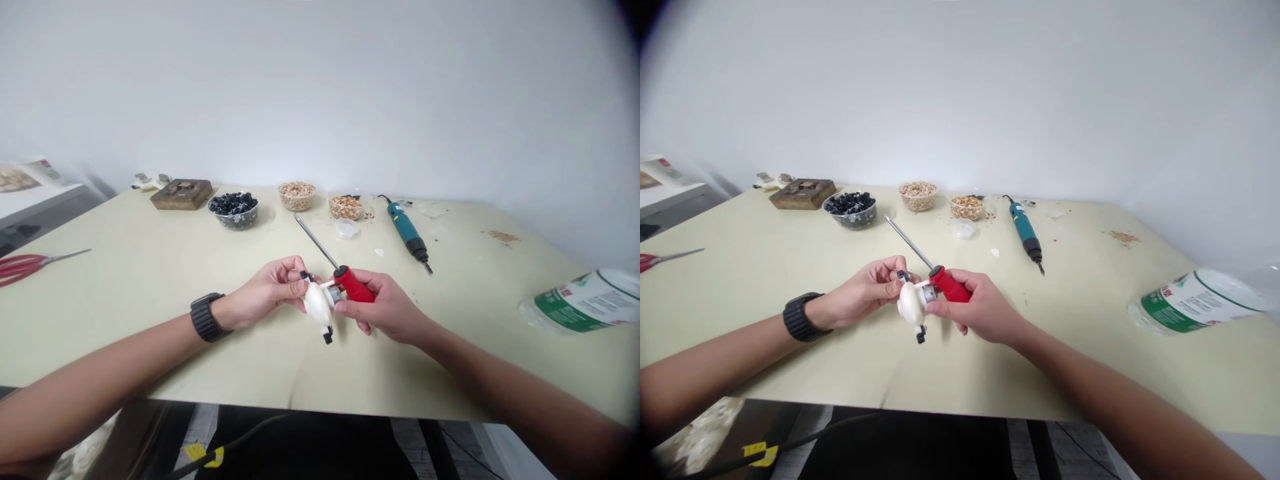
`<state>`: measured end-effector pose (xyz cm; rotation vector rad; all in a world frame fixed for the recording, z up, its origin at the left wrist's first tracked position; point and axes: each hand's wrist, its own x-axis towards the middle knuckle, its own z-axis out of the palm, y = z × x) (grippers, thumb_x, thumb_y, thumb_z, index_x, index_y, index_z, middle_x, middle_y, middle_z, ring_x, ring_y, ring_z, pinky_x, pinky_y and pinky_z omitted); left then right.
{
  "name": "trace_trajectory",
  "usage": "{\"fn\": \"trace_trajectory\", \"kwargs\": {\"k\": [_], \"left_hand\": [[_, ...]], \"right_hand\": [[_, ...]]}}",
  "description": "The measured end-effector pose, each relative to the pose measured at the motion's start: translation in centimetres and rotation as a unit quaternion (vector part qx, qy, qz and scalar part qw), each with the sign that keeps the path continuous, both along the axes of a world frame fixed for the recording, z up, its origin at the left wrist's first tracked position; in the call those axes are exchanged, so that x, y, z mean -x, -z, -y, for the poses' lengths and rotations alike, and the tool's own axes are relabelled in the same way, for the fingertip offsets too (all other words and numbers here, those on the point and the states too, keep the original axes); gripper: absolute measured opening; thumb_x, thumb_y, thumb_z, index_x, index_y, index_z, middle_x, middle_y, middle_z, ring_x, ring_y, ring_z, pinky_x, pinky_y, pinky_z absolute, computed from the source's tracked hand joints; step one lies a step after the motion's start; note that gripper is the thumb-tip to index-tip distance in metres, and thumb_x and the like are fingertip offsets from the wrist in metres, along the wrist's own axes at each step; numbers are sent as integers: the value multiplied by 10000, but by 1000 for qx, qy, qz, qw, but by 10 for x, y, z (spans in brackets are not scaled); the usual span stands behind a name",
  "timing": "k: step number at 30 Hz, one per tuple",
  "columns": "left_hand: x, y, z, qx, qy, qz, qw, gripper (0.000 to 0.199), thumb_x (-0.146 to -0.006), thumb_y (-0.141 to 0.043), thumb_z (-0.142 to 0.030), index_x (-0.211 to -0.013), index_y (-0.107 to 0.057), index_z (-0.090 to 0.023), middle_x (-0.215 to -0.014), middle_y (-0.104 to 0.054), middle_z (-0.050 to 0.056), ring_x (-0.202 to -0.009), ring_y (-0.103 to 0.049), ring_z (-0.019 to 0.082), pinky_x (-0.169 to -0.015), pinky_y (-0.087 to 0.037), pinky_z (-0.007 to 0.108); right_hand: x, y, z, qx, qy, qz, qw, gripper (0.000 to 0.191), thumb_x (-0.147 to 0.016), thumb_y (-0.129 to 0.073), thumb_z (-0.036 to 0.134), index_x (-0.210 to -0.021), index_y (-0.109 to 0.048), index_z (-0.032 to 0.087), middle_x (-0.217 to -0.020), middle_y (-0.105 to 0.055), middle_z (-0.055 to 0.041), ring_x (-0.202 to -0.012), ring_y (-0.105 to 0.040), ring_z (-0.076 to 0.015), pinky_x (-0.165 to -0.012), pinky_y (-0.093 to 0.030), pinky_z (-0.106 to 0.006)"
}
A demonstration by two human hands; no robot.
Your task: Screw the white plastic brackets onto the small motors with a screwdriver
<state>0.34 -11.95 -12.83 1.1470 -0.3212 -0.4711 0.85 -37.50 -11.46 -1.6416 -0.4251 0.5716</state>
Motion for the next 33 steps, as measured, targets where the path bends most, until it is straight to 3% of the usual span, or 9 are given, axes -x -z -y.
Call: {"fn": "trace_trajectory", "kwargs": {"k": [4,6,9,14,17,21,24,28,33], "left_hand": [[3,4,5,-46,-62,10,997,423,-849,-883,-408,-915,-551,-156,-1202,-715,93,-867,-707,152,-681,-611,233],[6,4,8,-68,-88,20,994,397,-894,-830,-467,-1008,-587,-175,-1309,-675,93,-992,-702,179,-790,-626,281],[14,1,16,-55,-54,46,996,442,-958,-736,-534,-1224,-566,-226,-1383,-626,97,-1120,-660,190,-954,-579,323],[19,-6,32,-136,-56,92,985,561,-977,-699,-550,-1374,-431,-259,-1310,-625,100,-1010,-628,170,-815,-530,274],[6,-9,33,-177,-92,87,976,485,-1000,-647,-520,-1348,-441,-252,-1262,-644,85,-962,-621,168,-778,-535,269],[-25,-9,23,-142,-211,35,966,327,-924,-646,-364,-1202,-534,-235,-1183,-659,59,-963,-629,171,-733,-546,248],[-45,-8,10,-91,-269,-38,958,275,-829,-654,-294,-1079,-558,-229,-1099,-667,40,-839,-611,145,-623,-498,208],[-52,-8,-6,-71,-289,-103,949,249,-804,-688,-300,-996,-562,-206,-1043,-676,47,-752,-596,132,-563,-470,196],[-47,-7,-7,-47,-274,-49,959,194,-805,-675,-203,-939,-539,-172,-1129,-693,87,-840,-637,151,-663,-561,255]], "right_hand": [[-1,1,-2,34,46,29,998,434,-768,-903,463,-1049,-724,184,-722,-622,3,-507,-506,-86,-446,-463,-241],[-2,2,-3,41,71,51,995,427,-781,-892,474,-1061,-726,198,-797,-658,-14,-522,-514,-84,-464,-475,-247],[-3,4,-5,45,105,78,990,451,-775,-894,477,-1101,-728,214,-895,-690,-31,-526,-524,-85,-470,-472,-258],[-2,1,-9,41,85,75,993,420,-778,-895,454,-1052,-712,194,-748,-651,0,-499,-524,-90,-472,-461,-250],[-5,-3,-8,38,80,53,995,447,-817,-862,495,-1084,-651,205,-660,-607,29,-496,-542,-107,-475,-494,-249],[-17,-5,0,10,126,86,988,483,-857,-807,571,-1052,-515,239,-1016,-711,-25,-616,-637,-137,-460,-542,-273],[-30,-3,11,56,131,140,980,401,-914,-741,569,-1059,-551,247,-968,-669,-8,-675,-635,-140,-498,-542,-264],[-43,0,23,177,128,198,956,308,-1000,-611,548,-1140,-615,274,-936,-653,7,-692,-585,-122,-580,-480,-254],[-44,2,27,254,128,240,928,333,-926,-707,516,-1126,-606,269,-847,-645,28,-703,-560,-138,-627,-438,-262]]}}
